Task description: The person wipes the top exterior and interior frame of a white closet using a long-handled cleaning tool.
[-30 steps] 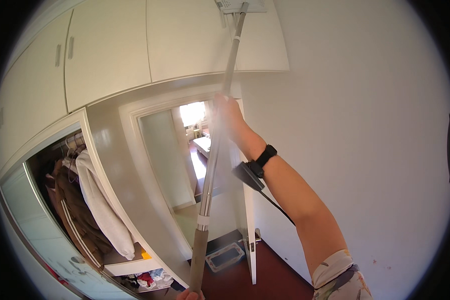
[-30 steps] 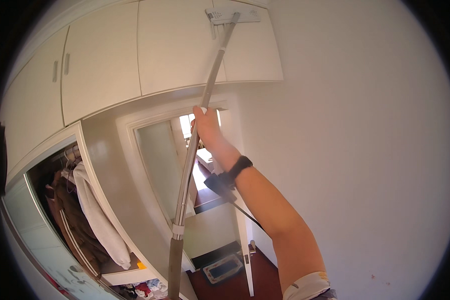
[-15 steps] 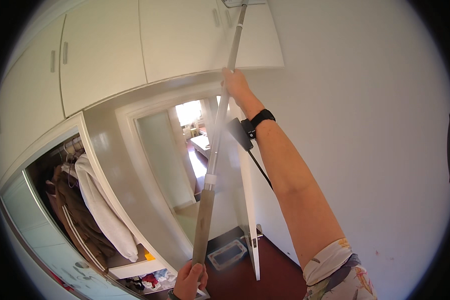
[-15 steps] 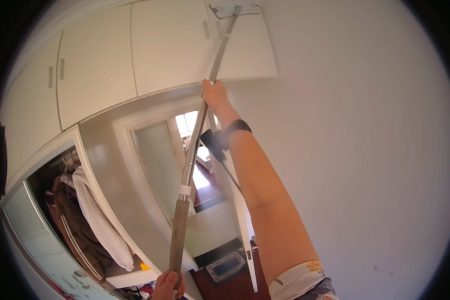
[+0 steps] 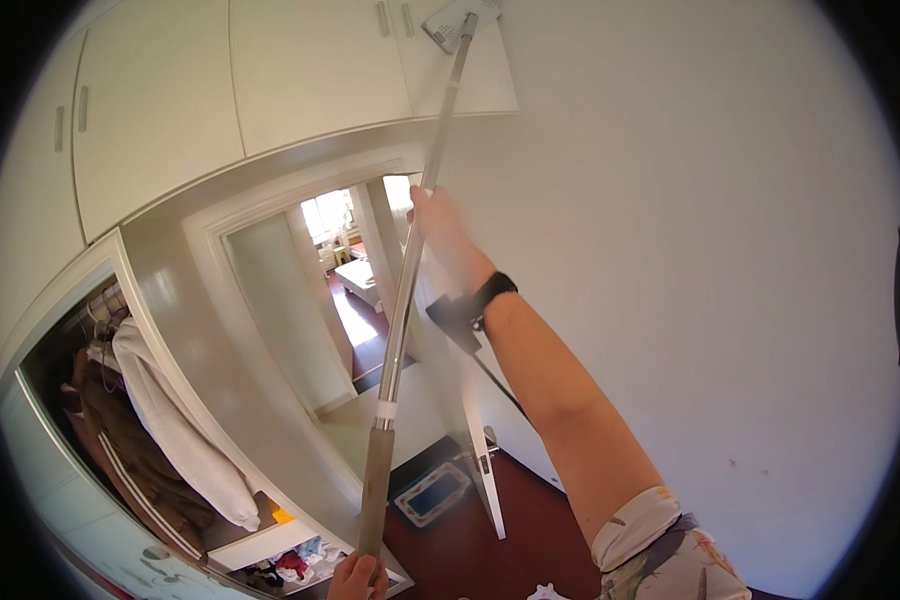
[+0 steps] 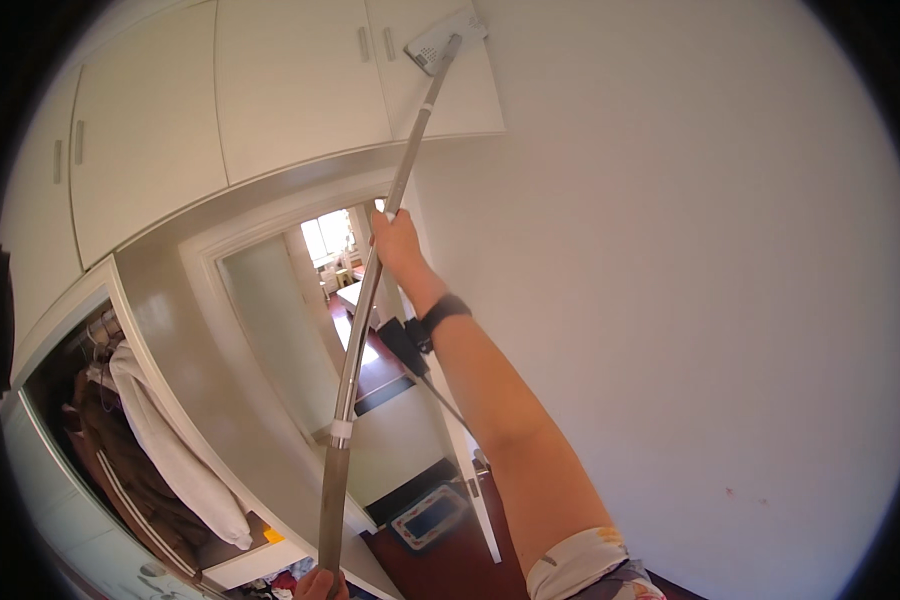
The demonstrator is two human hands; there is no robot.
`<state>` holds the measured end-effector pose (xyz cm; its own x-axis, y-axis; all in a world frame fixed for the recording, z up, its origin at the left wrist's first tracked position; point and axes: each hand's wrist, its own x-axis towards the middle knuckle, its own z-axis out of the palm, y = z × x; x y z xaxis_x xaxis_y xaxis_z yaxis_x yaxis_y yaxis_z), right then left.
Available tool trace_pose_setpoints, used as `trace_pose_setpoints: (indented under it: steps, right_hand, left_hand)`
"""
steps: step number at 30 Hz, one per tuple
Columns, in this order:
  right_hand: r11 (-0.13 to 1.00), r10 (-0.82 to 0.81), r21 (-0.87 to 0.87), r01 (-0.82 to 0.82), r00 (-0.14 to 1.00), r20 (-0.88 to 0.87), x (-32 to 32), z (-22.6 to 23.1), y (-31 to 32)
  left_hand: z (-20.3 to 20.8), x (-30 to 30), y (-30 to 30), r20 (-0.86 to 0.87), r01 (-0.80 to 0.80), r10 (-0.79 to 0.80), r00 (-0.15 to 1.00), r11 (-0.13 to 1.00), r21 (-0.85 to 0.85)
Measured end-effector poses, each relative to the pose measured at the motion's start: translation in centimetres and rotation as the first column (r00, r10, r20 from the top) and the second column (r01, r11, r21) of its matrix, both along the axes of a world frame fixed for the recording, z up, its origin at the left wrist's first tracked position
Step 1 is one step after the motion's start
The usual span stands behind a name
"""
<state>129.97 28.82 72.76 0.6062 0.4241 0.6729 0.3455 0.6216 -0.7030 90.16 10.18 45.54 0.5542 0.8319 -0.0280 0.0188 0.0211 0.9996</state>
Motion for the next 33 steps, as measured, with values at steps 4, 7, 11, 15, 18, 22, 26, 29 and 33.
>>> trace_pose_setpoints:
  steps: [4,7,11,15,18,22,26,29,33]
  right_hand:
    - [0.986,0.057,-0.16,-0.056,0.998,0.004,-4.5,-3.2,-3.1]
    - [0.988,0.062,-0.142,-0.064,0.998,-0.013,-4.8,-6.6,-3.4]
    - [0.99,0.095,-0.095,-0.104,0.991,-0.091,-7.7,-10.7,-2.7]
    - [0.979,0.195,-0.026,-0.203,0.963,-0.186,-10.9,-12.9,-3.7]
    - [0.974,0.131,-0.165,-0.156,0.98,-0.152,-11.6,-13.1,-4.4]
    - [0.961,0.228,-0.101,-0.258,0.944,-0.239,-10.7,-12.6,-5.0]
    - [0.964,0.124,-0.227,-0.137,0.99,-0.071,-8.7,-12.8,-5.9]
    - [0.967,-0.026,-0.253,0.025,1.0,0.0,-5.0,-15.4,-4.3]
    - [0.911,-0.089,-0.39,0.132,0.988,0.127,-4.8,-17.9,-5.2]
  left_hand:
    - [-1.0,-2.8,-0.9,-0.074,0.032,-0.033,0.997,0.999,-0.022]
    - [-2.8,-5.0,-1.5,-0.09,-0.006,-0.002,0.996,0.997,-0.083]
    - [-4.1,-9.0,-2.6,-0.095,-0.02,0.009,0.995,0.993,-0.112]
    - [-3.8,-12.5,-4.1,-0.139,-0.008,-0.006,0.99,0.995,-0.098]
    - [-3.7,-13.4,-5.5,-0.154,-0.004,-0.005,0.988,0.998,-0.06]
    - [-5.3,-11.4,-6.6,-0.051,-0.049,0.043,0.998,0.991,-0.123]
    - [-8.0,-8.5,-6.9,0.011,0.039,-0.038,0.999,0.979,-0.202]
    - [-11.2,-6.1,-6.5,0.035,0.117,-0.112,0.993,0.945,-0.307]
    - [-17.0,-5.1,-5.2,-0.009,0.189,-0.196,0.981,0.955,-0.23]
